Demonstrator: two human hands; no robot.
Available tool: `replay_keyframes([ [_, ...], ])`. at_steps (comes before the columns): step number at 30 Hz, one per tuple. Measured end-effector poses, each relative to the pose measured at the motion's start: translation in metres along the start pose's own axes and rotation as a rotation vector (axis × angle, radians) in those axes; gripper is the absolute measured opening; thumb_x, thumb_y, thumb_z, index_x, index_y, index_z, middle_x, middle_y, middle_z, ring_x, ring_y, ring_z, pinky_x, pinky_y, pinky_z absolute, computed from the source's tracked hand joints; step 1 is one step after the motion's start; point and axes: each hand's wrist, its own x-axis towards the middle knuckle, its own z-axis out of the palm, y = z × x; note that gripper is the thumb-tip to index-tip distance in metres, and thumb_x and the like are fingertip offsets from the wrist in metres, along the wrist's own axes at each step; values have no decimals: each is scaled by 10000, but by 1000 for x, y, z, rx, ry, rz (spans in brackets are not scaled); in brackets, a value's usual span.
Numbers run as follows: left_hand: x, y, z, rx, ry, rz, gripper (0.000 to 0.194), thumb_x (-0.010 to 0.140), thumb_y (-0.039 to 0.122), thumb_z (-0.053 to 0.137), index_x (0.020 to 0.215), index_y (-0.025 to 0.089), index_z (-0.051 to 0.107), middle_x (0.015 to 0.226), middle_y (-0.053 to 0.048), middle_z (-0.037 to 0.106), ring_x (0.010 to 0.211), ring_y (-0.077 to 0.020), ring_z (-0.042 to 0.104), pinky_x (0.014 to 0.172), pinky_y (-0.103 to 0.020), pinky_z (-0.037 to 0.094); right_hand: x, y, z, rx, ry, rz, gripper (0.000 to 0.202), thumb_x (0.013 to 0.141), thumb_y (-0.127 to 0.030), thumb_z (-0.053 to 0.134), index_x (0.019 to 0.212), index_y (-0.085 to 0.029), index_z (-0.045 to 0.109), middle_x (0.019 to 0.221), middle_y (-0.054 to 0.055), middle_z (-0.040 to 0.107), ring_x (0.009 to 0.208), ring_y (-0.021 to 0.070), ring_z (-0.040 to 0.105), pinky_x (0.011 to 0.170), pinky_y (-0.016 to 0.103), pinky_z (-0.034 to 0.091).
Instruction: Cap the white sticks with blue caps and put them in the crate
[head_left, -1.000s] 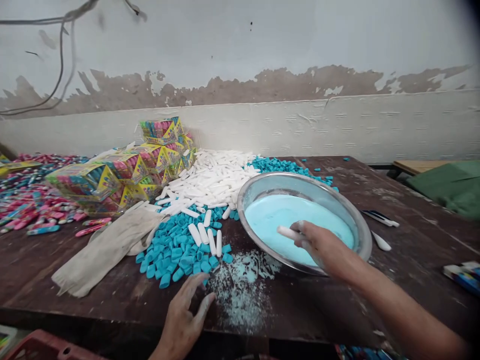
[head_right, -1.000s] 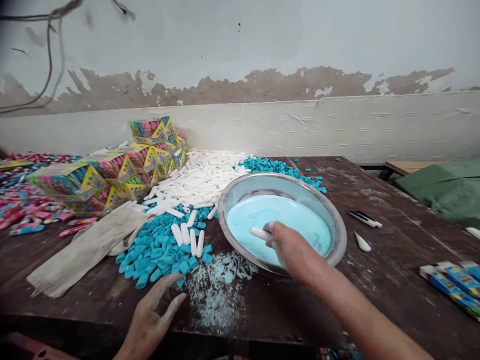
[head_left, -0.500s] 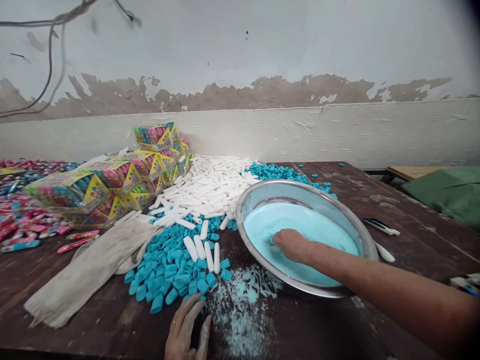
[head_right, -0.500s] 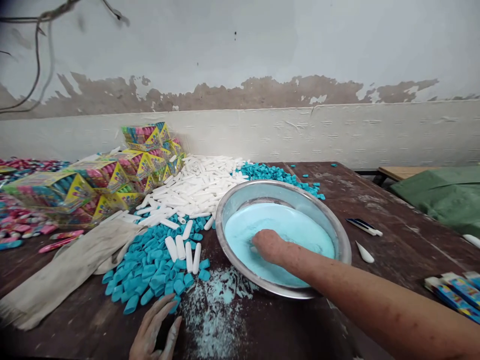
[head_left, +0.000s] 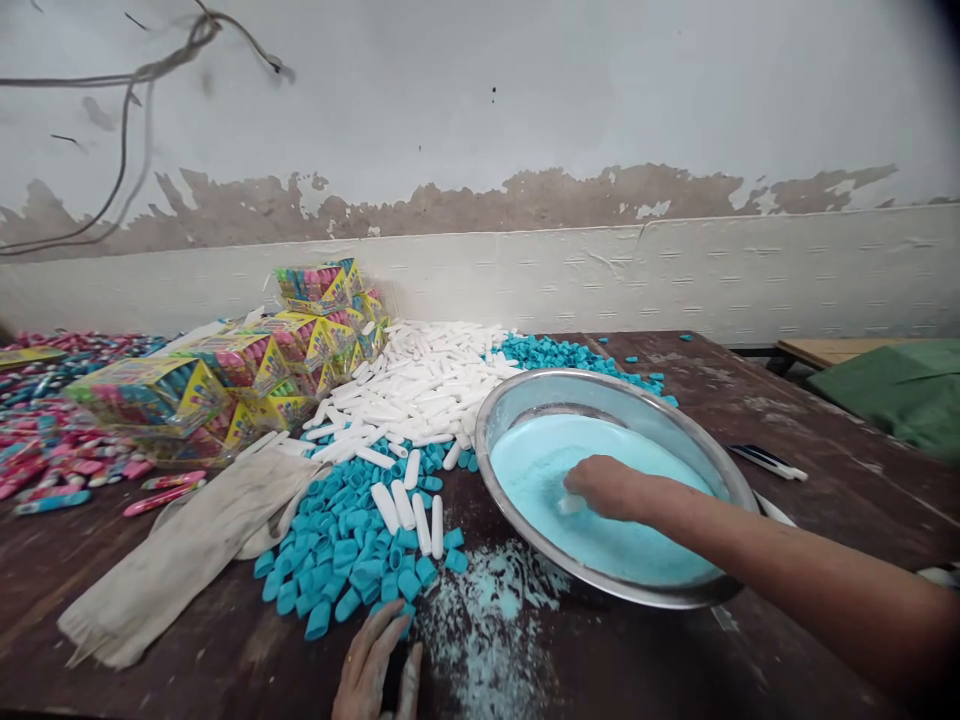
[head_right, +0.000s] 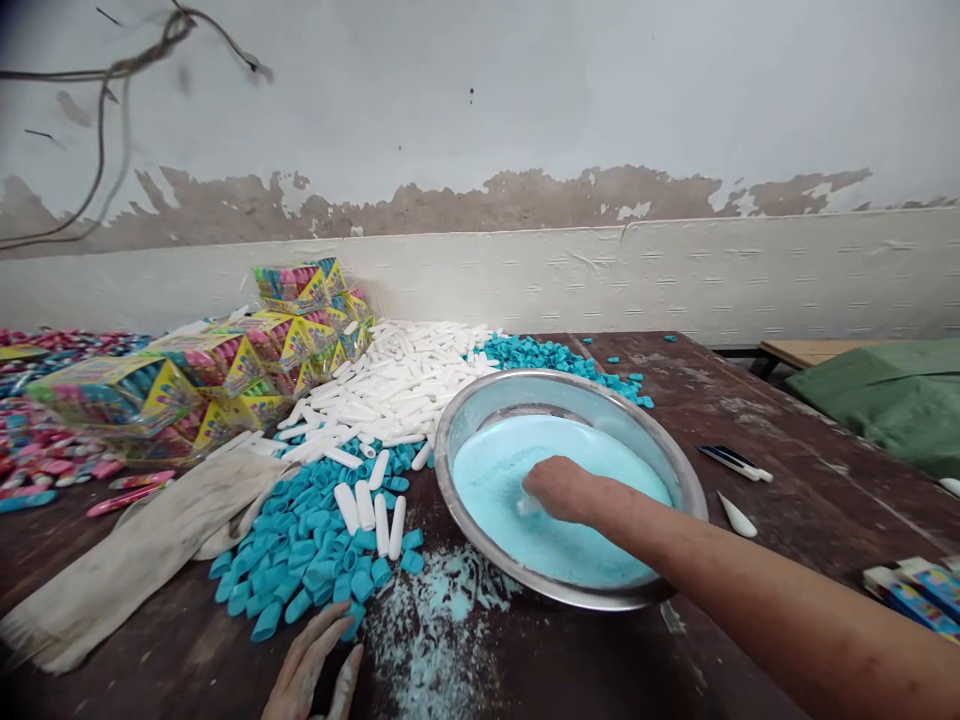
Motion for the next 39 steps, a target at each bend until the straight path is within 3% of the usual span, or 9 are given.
replay_keyframes([
  [3,0,0,0,0,16,2,207,818,273,492,996,212,578,1053,-64,587,995,-219,537,828,-339,449,8,-10,13,-14,1,-6,148,578,-24,490,505,-131,559,553,86,594,636,225,570,622,321,399],
  [7,-1,-1,0,19,13,-16,211,821,294,487,992,212,580,1045,-72,591,983,-219,544,815,-338,463,18,-24,18,79,-5,-100,177,586,-52,467,649,-159,592,651,16,619,652,167,563,591,246,409],
  [13,-3,-3,0,31,-9,-14,219,824,296,486,1005,211,574,1049,-75,591,984,-223,548,812,-341,478,11,-4,4,422,-113,-187,145,674,-163,496,784,-141,587,702,-24,612,699,136,577,593,195,432],
  [19,0,-14,-6,96,-82,140,288,786,234,538,1071,193,536,1075,-84,580,1007,-219,547,792,-313,503,4,1,3,-227,-159,16,122,634,-80,524,647,-129,635,652,83,636,652,211,586,598,286,395],
  [22,0,-15,-8,121,-90,160,299,779,223,546,1076,189,531,1072,-87,581,996,-215,554,784,-307,510,9,-18,11,-245,-163,-9,168,614,-20,490,576,-109,627,649,131,640,667,248,596,607,315,388],
  [27,-1,-7,-5,54,-36,56,240,796,261,522,1025,207,570,1051,-76,594,992,-222,557,791,-317,505,14,-31,6,-107,-125,-88,235,620,-68,499,772,-174,644,765,42,660,723,197,595,586,239,393],
  [32,16,16,-13,-49,18,-45,207,816,297,491,988,223,580,1036,-57,600,959,-216,570,790,-323,499,-1,-8,-8,479,-53,-109,105,601,-126,530,675,-161,597,632,-46,581,661,131,542,598,193,395],
  [36,70,60,-15,-68,-132,161,276,813,237,501,1088,229,527,1084,-60,580,1017,-204,534,816,-308,471,-20,-1,-9,591,75,-71,87,584,-132,524,644,-158,582,615,-51,556,653,126,510,626,209,386],
  [39,120,108,3,-58,-304,257,265,825,239,473,1084,230,526,1040,-59,601,989,-210,540,821,-346,438,-32,-1,-8,651,178,-55,100,599,-125,510,661,-161,580,637,-42,564,665,128,512,642,214,391],
])
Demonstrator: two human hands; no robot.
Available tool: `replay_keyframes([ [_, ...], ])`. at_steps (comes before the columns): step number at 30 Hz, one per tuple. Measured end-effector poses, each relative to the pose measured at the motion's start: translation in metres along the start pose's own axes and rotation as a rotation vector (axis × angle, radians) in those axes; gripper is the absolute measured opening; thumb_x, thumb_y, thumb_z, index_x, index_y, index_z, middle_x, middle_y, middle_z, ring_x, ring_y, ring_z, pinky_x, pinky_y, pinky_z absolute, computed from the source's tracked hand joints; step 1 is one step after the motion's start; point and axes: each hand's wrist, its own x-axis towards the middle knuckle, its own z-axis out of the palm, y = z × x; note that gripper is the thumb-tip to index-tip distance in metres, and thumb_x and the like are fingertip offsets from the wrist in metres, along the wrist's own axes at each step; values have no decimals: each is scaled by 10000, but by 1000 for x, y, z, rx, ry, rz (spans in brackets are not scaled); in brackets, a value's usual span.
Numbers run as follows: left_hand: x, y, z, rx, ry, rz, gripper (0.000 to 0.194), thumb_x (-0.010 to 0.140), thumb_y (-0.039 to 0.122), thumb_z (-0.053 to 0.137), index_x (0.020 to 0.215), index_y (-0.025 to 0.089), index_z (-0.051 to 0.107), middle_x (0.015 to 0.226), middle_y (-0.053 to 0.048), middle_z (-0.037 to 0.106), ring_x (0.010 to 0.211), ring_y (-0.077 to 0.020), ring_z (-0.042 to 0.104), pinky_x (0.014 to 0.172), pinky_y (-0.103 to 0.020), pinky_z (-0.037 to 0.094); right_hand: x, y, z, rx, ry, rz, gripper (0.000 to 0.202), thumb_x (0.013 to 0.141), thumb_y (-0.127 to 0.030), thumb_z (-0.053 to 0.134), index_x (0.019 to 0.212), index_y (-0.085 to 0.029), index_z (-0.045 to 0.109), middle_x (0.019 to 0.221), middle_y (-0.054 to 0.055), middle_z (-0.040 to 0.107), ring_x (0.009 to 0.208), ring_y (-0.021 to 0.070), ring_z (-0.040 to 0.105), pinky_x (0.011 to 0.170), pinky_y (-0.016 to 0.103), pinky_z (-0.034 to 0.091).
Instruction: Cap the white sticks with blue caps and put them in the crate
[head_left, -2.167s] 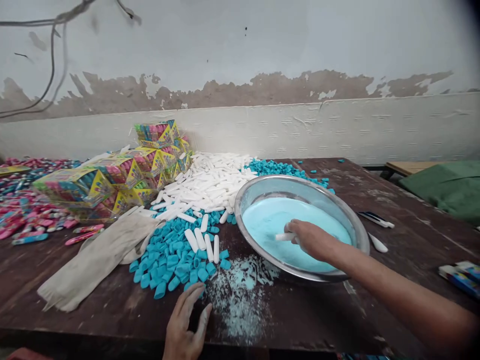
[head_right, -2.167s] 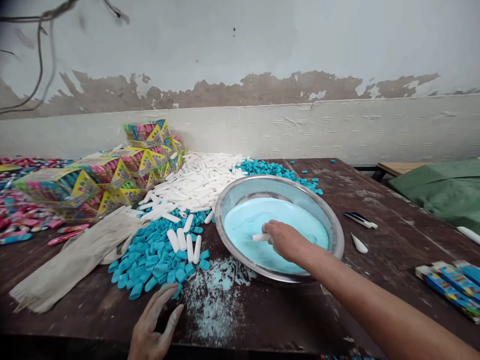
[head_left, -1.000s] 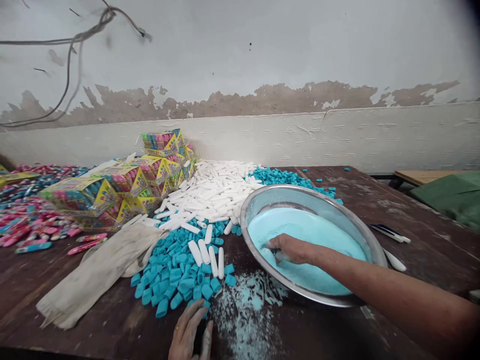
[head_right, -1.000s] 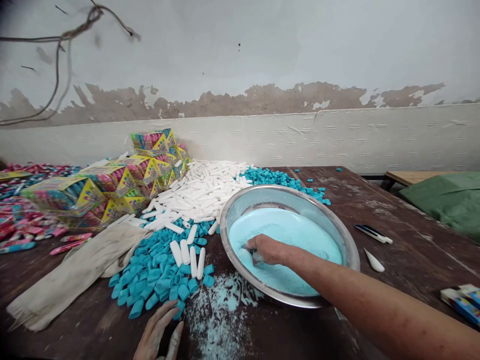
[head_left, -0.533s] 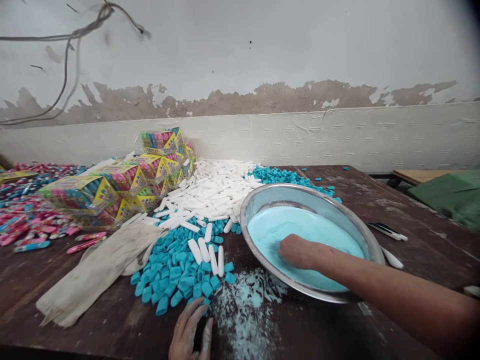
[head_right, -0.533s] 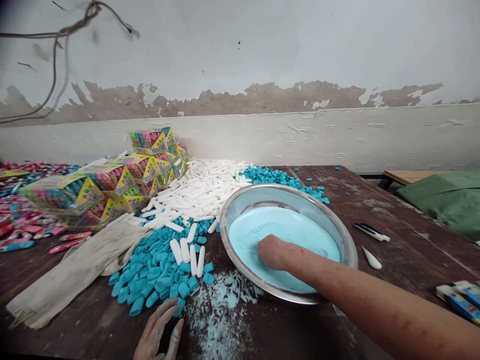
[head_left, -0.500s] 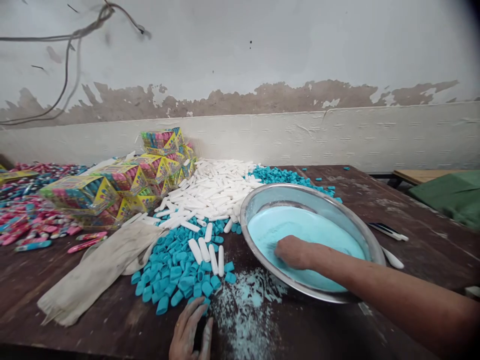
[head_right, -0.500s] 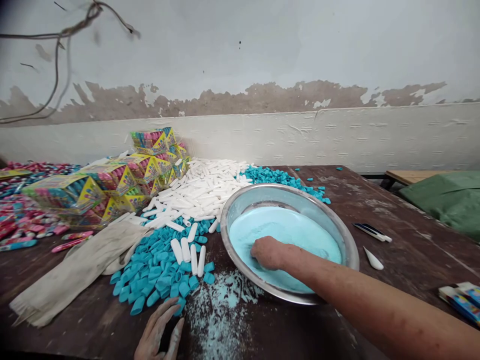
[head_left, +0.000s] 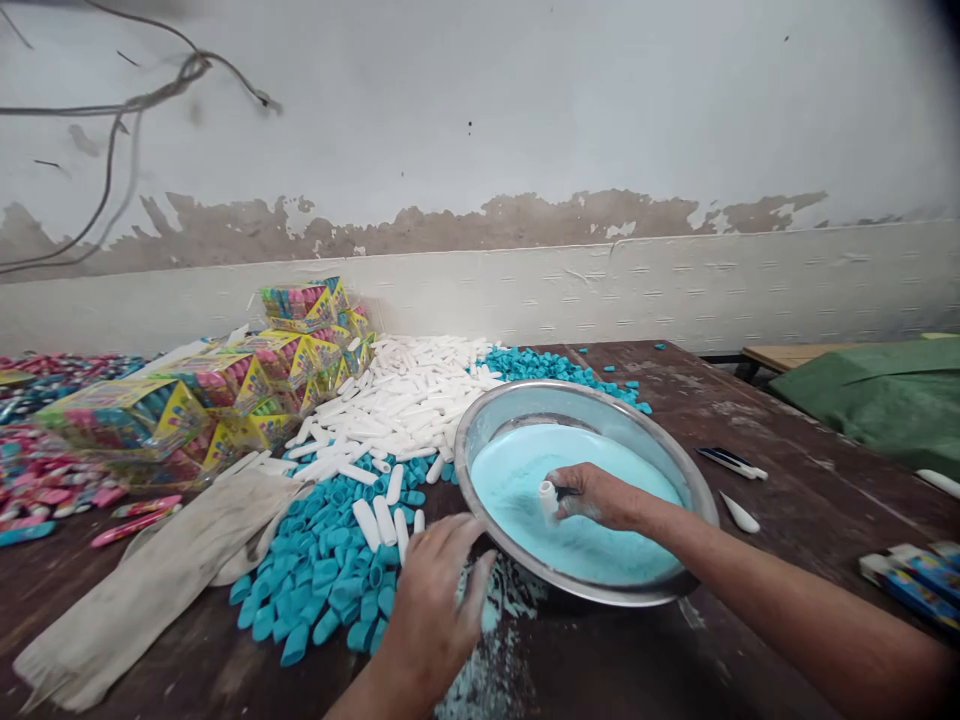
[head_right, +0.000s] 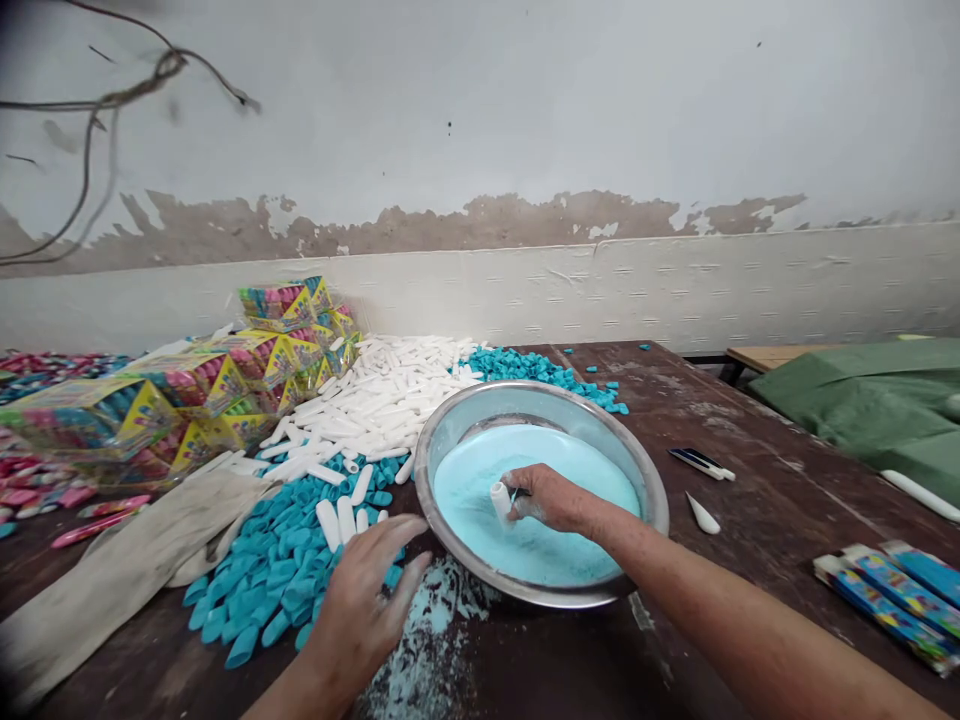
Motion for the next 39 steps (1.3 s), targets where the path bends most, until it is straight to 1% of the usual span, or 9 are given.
replay_keyframes([
  [5,74,38,41,-4,-337,-107,188,778,271,524,927,171,581,891,-80,631,877,-236,570,775,-363,414,-16,1,1,-54,143,-28,136,629,-94,475,688,-162,577,638,-29,574,648,121,521,618,203,397],
  [9,90,43,68,-81,-434,-172,120,770,259,515,835,179,576,776,-44,637,747,-181,581,670,-260,410,-24,5,3,-219,219,-18,123,683,-110,459,704,-165,567,668,9,613,639,135,537,614,225,409],
  [12,90,42,74,-108,-414,-151,131,798,251,466,855,196,571,765,-22,634,716,-153,574,629,-222,397,-29,11,6,-286,355,-17,250,677,-116,470,897,-169,575,838,59,645,774,182,569,731,301,436],
  [14,90,41,74,-108,-387,-125,141,806,233,446,858,203,574,770,-16,633,710,-144,572,626,-214,393,-32,15,8,-271,461,-28,456,637,-52,427,1061,-181,538,985,72,628,914,193,560,863,361,398],
  [16,90,42,74,-91,-367,-100,140,796,205,453,858,209,579,787,-14,635,725,-143,573,636,-214,392,-34,17,11,-245,435,-55,594,595,-16,389,1152,-186,499,1051,71,612,984,190,546,919,382,371],
  [19,90,43,75,-67,-370,-77,146,773,178,477,867,215,584,806,-15,639,757,-155,578,658,-224,397,-38,16,14,-219,335,-55,644,579,-8,376,1190,-182,484,1075,73,612,1011,197,546,920,388,389],
  [26,83,45,74,-64,-384,14,220,764,122,475,930,217,585,911,-25,649,871,-181,583,762,-282,399,-49,22,15,-292,324,-28,726,583,-6,372,1295,-150,371,1275,120,477,1175,219,430,988,424,327],
  [32,68,33,58,-73,-259,119,289,772,81,451,1006,203,569,1022,-50,632,960,-180,562,815,-316,401,-66,28,22,-321,475,-22,516,710,-116,393,1219,-164,464,1222,107,525,1122,218,481,945,401,384],
  [39,45,21,24,-113,-140,239,313,772,79,434,1051,175,540,1053,-80,615,1001,-199,538,802,-333,409,-74,11,38,-330,528,-51,302,814,-262,398,1062,-201,560,1040,88,630,984,220,568,840,368,460],
])
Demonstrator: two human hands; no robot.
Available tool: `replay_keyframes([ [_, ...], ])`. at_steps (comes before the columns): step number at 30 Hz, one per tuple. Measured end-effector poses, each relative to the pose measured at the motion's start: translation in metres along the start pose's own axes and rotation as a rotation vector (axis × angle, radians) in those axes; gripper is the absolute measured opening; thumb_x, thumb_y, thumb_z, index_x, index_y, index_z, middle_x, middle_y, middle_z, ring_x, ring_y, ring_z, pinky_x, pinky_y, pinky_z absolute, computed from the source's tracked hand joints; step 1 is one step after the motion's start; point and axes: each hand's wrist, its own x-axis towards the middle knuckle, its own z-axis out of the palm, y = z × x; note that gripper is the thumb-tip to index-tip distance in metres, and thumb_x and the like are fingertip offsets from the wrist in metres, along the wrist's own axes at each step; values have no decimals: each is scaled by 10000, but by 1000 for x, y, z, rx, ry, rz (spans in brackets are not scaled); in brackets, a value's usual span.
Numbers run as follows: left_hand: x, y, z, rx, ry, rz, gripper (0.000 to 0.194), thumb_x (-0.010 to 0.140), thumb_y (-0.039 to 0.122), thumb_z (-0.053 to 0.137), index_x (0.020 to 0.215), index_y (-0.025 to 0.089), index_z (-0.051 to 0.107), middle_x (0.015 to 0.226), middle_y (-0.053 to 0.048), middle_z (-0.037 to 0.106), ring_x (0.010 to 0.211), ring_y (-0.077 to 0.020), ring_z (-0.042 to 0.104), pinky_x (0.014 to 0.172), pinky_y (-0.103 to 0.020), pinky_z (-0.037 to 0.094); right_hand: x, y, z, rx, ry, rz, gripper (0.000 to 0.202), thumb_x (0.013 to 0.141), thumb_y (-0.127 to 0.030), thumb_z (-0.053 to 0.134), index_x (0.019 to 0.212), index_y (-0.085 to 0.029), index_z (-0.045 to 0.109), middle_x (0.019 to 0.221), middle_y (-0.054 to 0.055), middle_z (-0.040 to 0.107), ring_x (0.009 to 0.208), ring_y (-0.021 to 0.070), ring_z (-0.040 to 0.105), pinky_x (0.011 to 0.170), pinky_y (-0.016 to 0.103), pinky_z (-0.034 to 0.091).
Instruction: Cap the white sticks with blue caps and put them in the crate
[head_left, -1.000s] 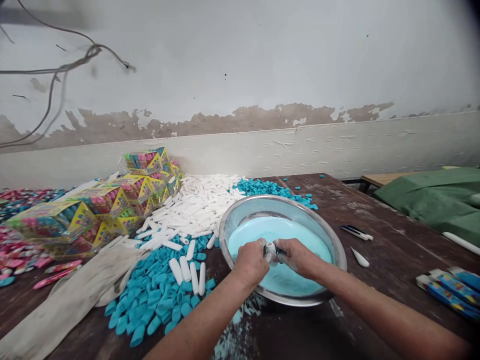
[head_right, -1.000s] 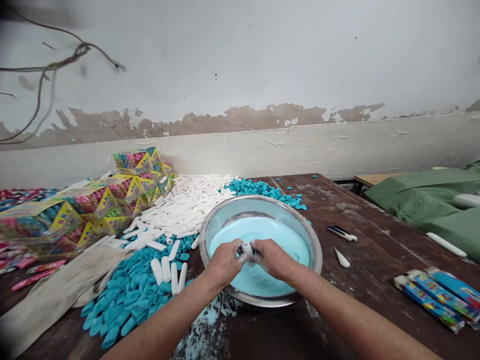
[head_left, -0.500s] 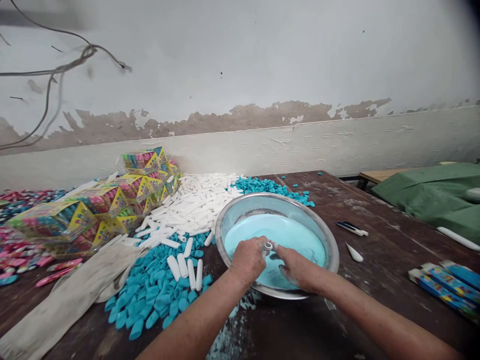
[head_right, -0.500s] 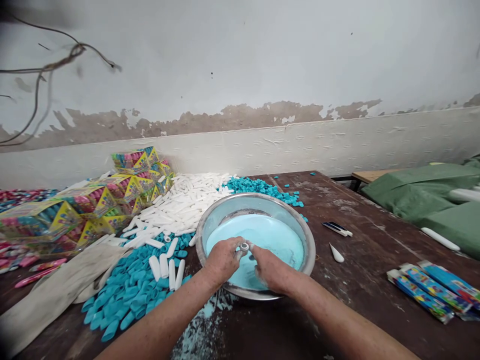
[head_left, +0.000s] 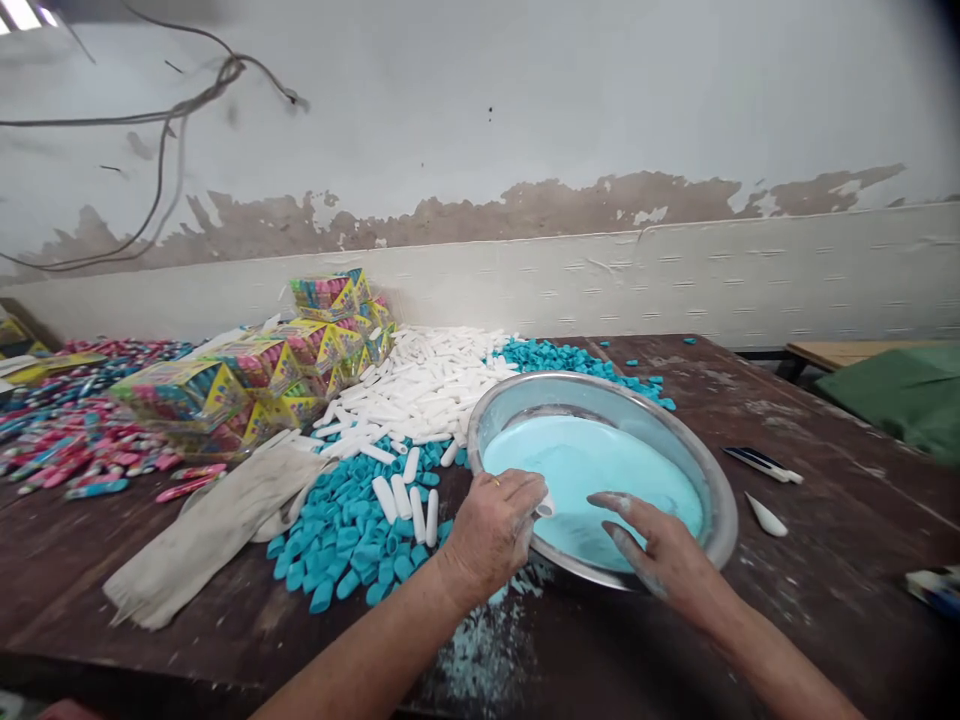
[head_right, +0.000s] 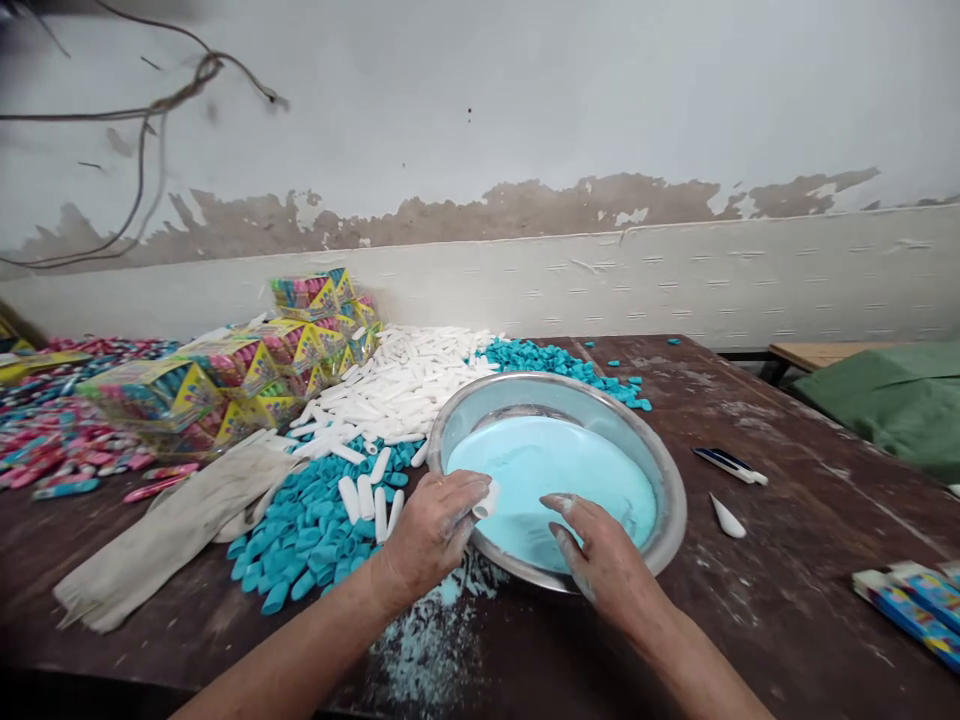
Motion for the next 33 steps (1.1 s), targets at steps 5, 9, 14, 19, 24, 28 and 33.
replay_keyframes([
  [5,-33,-8,-39,-277,118,-331,164,828,237,465,942,185,571,920,-34,635,858,-150,571,777,-254,421,-6,-39,-9,-1,139,-161,241,817,-249,448,1031,-273,556,964,51,651,919,200,601,766,313,498],
  [9,-77,-26,-54,-490,157,-625,118,832,255,460,875,170,529,773,6,615,709,-118,566,668,-208,429,-15,-76,0,88,22,-372,315,799,-176,486,1077,-321,514,930,23,656,873,169,615,741,261,510],
  [14,-114,-24,-39,-556,88,-671,97,813,214,481,870,165,542,785,-6,598,740,-129,550,700,-219,428,-18,-99,45,149,-112,-392,276,815,-167,469,1063,-275,526,944,37,653,888,164,610,776,270,512],
  [19,-119,-10,-27,-506,123,-576,117,781,154,529,879,178,588,903,-35,597,874,-150,541,812,-246,412,-15,-106,78,197,-129,-291,259,814,-191,468,1066,-204,524,1005,85,630,955,187,585,825,311,494],
  [24,-121,-4,-25,-521,141,-444,129,795,139,513,887,180,594,903,-48,568,885,-151,531,808,-260,423,-15,-108,87,251,-64,-357,248,804,-151,471,1040,-195,534,920,81,644,875,184,603,757,307,510],
  [28,-119,1,-24,-534,152,-427,114,796,157,514,862,182,604,905,-55,530,882,-159,521,803,-280,436,-18,-110,93,247,12,-435,276,800,-116,483,1061,-200,511,939,85,636,891,191,589,773,333,496],
  [33,-121,3,-24,-569,150,-473,168,759,176,568,924,205,586,1137,-81,476,1030,-212,497,856,-321,448,-17,-122,75,345,-10,-432,211,803,-120,465,1000,-182,508,908,73,625,862,158,583,762,271,483],
])
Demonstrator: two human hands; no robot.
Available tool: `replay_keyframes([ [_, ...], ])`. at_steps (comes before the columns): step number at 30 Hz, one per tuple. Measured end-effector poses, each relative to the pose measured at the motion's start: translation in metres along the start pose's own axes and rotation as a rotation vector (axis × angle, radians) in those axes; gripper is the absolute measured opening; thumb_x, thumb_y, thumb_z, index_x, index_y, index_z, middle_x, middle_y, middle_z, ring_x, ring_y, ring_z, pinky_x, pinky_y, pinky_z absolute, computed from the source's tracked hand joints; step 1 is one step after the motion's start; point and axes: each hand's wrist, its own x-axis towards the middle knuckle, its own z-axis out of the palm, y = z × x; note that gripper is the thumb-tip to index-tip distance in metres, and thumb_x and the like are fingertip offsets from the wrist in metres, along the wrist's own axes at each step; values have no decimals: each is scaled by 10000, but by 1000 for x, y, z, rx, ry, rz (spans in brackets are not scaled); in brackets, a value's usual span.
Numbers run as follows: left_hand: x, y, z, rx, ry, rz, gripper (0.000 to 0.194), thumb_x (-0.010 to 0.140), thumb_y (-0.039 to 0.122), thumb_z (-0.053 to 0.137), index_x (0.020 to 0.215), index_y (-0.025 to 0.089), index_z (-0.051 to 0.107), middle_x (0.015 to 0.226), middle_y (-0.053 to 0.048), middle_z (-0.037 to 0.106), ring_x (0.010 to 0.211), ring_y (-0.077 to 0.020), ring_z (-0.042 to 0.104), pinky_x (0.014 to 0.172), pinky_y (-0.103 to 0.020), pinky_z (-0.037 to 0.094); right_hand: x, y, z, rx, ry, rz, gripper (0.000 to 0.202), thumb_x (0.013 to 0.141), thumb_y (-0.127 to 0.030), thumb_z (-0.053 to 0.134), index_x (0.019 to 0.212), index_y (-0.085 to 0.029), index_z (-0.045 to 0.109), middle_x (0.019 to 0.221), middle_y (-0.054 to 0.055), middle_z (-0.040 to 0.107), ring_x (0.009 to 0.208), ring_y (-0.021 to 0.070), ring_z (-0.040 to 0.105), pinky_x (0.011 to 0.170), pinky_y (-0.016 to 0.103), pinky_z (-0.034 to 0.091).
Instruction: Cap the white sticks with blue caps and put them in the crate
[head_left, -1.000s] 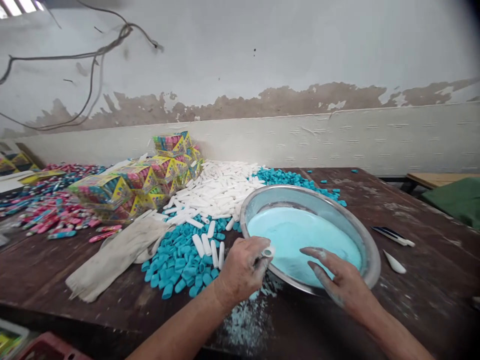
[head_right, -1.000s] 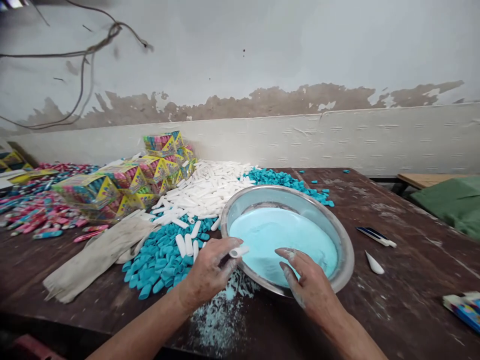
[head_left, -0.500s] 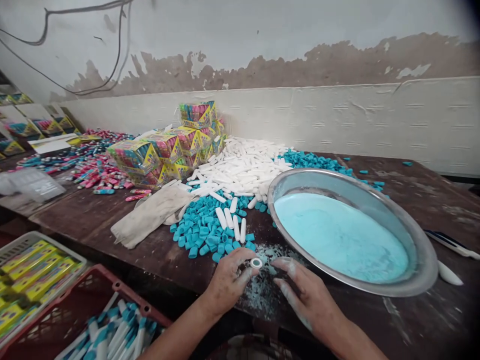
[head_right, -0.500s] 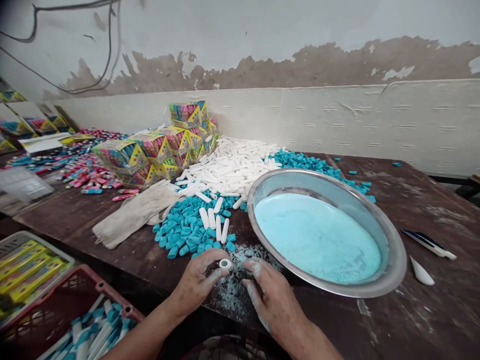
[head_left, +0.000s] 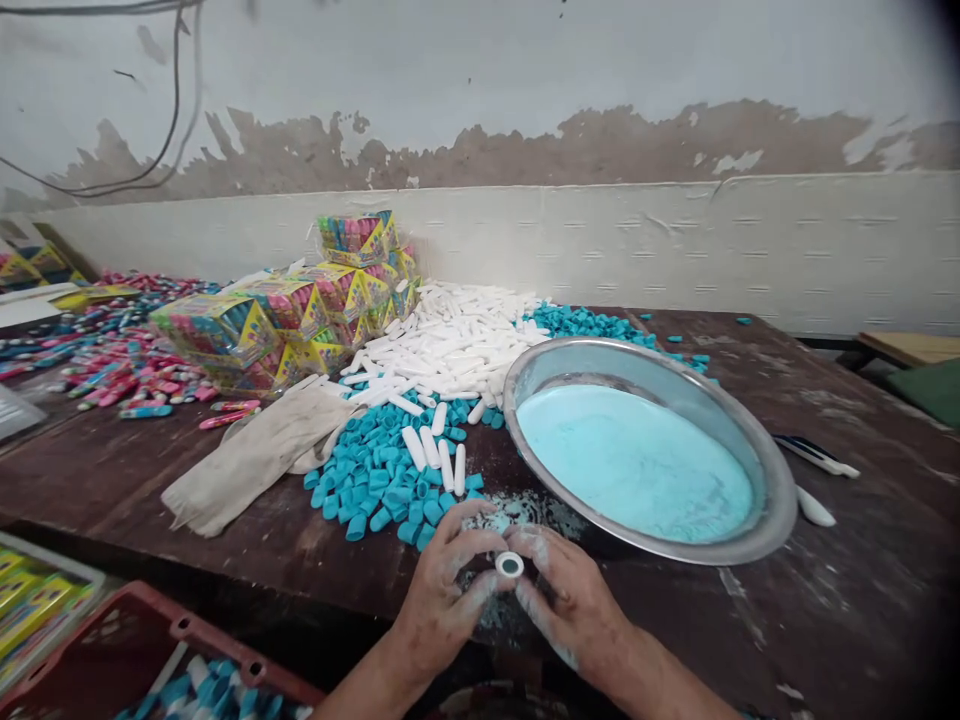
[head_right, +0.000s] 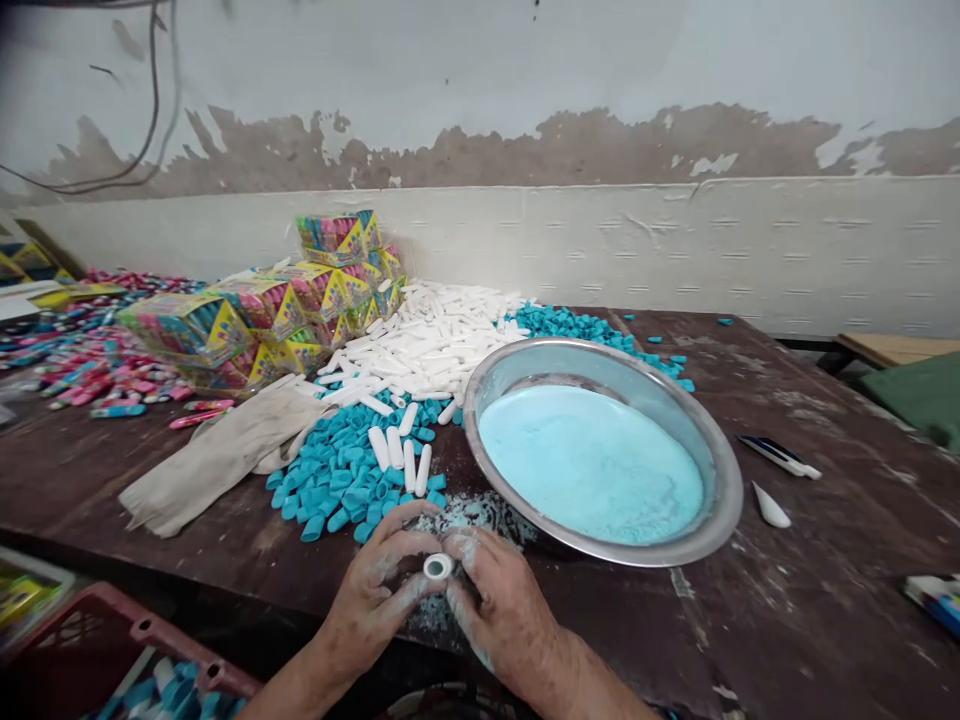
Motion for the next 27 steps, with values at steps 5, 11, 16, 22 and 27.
replay_keyframes([
  [5,-18,-36,-15,19,101,-9,397,789,198,534,1163,249,412,1275,-99,383,1025,-220,525,752,-314,521,22,2,-70,-183,-170,103,154,851,-195,435,963,-183,541,868,60,613,801,141,569,703,232,445],
  [11,-40,-79,-23,383,236,31,301,786,207,542,1079,206,474,1172,-104,478,1037,-229,511,696,-277,528,53,72,-108,-772,-648,403,175,806,-135,441,768,-146,611,749,97,639,698,211,600,578,269,389],
  [16,-39,-78,-17,492,282,101,331,784,212,540,1108,198,476,1158,-105,501,1061,-231,503,725,-278,522,72,93,-82,-799,-872,389,206,742,-54,461,819,-105,646,811,150,662,754,248,615,585,278,389],
  [22,-38,-77,-11,432,374,-45,274,808,311,497,1062,211,519,1160,-88,510,1067,-241,496,705,-293,517,73,99,-67,-693,-854,420,177,741,-100,487,750,-101,664,784,166,664,725,247,598,594,286,378],
  [27,-38,-82,-8,390,429,-65,290,790,340,517,1045,203,542,1145,-86,527,1031,-241,516,685,-289,516,66,116,-80,-519,-776,475,183,652,-104,531,779,-159,650,740,58,656,669,177,568,558,228,354],
])
